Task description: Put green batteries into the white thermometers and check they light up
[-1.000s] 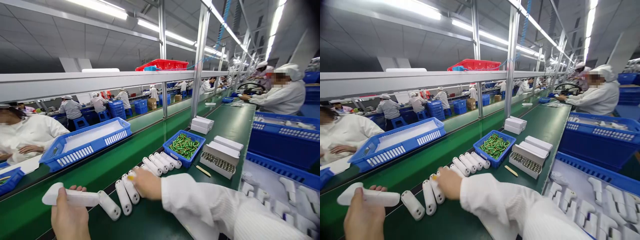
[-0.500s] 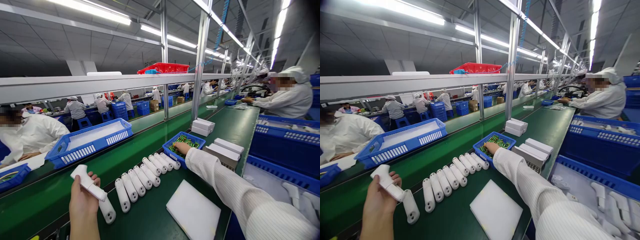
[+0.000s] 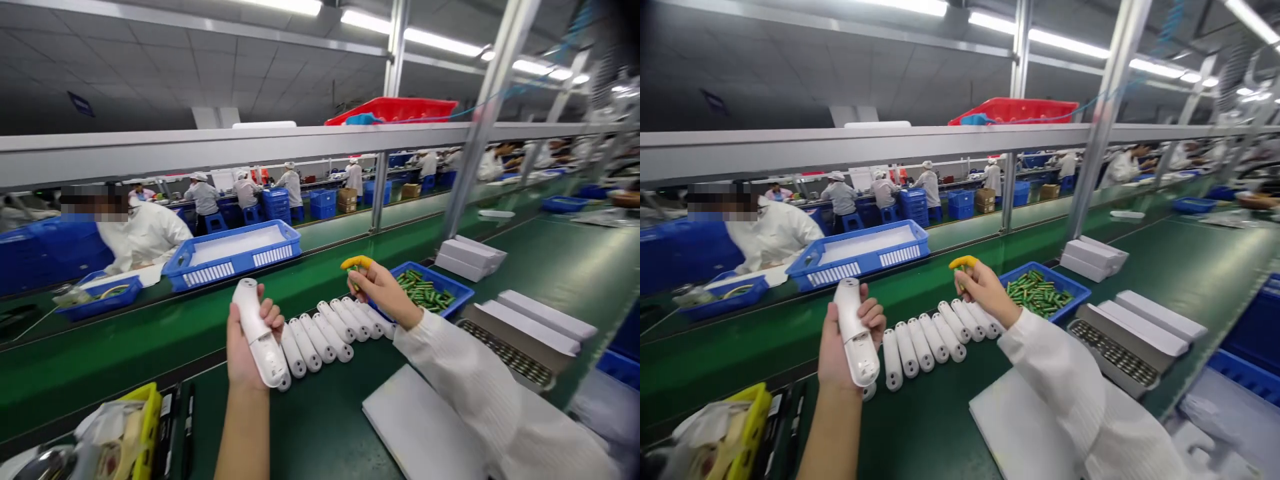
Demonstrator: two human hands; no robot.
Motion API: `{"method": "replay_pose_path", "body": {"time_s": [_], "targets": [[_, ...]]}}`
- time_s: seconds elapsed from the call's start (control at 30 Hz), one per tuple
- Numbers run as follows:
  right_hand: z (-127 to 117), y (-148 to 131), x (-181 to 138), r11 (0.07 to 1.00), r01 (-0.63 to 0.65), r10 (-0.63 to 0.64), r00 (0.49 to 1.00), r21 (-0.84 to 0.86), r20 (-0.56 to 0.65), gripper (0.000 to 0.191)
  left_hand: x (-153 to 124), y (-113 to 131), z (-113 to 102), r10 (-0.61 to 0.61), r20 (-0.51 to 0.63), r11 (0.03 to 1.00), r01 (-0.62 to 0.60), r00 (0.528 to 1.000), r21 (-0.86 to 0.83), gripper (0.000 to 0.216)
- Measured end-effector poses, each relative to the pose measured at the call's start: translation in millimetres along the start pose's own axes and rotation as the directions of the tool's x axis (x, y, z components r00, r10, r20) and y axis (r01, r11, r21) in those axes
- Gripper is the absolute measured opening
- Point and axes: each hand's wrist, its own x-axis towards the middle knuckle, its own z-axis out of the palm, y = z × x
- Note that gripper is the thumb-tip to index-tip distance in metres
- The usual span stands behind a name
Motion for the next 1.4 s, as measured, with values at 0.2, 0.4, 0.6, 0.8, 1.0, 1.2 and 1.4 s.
{"method": "replay_pose_path", "body": {"time_s": [0.2, 0.4, 0.6, 0.8, 1.0, 1.2, 1.4], "targets": [[65, -78, -43, 0.898, 0.280, -0.311, 0.950, 0.339, 0.039, 0.021, -6, -6, 8, 0.059, 0.005, 0.998, -0.059, 0.998, -0.038, 0.042], [92, -83, -56, 0.913, 0.369, -0.404, 0.876, 0.173, 0.264, 0.011, -6, 0, 6, 0.206, -0.010, 0.977, -0.206, 0.978, 0.052, 0.040], [100, -76, -46, 0.852, -0.071, -0.202, 0.869, 0.518, 0.452, 0.012, -6, -1, 4, 0.261, 0.143, 0.950, -0.280, 0.955, 0.139, 0.045], [101, -64, -34, 0.749, -0.245, -0.137, 0.852, 0.616, 0.506, 0.031, -1, -7, -1, 0.216, 0.095, 0.968, -0.225, 0.972, 0.109, 0.043], [78, -62, -26, 0.854, 0.080, -0.208, 0.958, 0.514, 0.197, 0.023, 3, -1, -4, 0.302, 0.007, 0.941, -0.299, 0.953, 0.158, 0.038], [87, -66, -30, 0.710, -0.068, -0.098, 0.976, 0.701, 0.195, 0.018, -2, -12, -1, 0.356, 0.063, 0.899, -0.360, 0.932, 0.251, 0.032], [94, -65, -32, 0.800, -0.055, -0.088, 0.974, 0.598, 0.207, 0.022, -5, -23, -2, 0.292, 0.065, 0.883, -0.295, 0.954, 0.365, 0.036]]}}
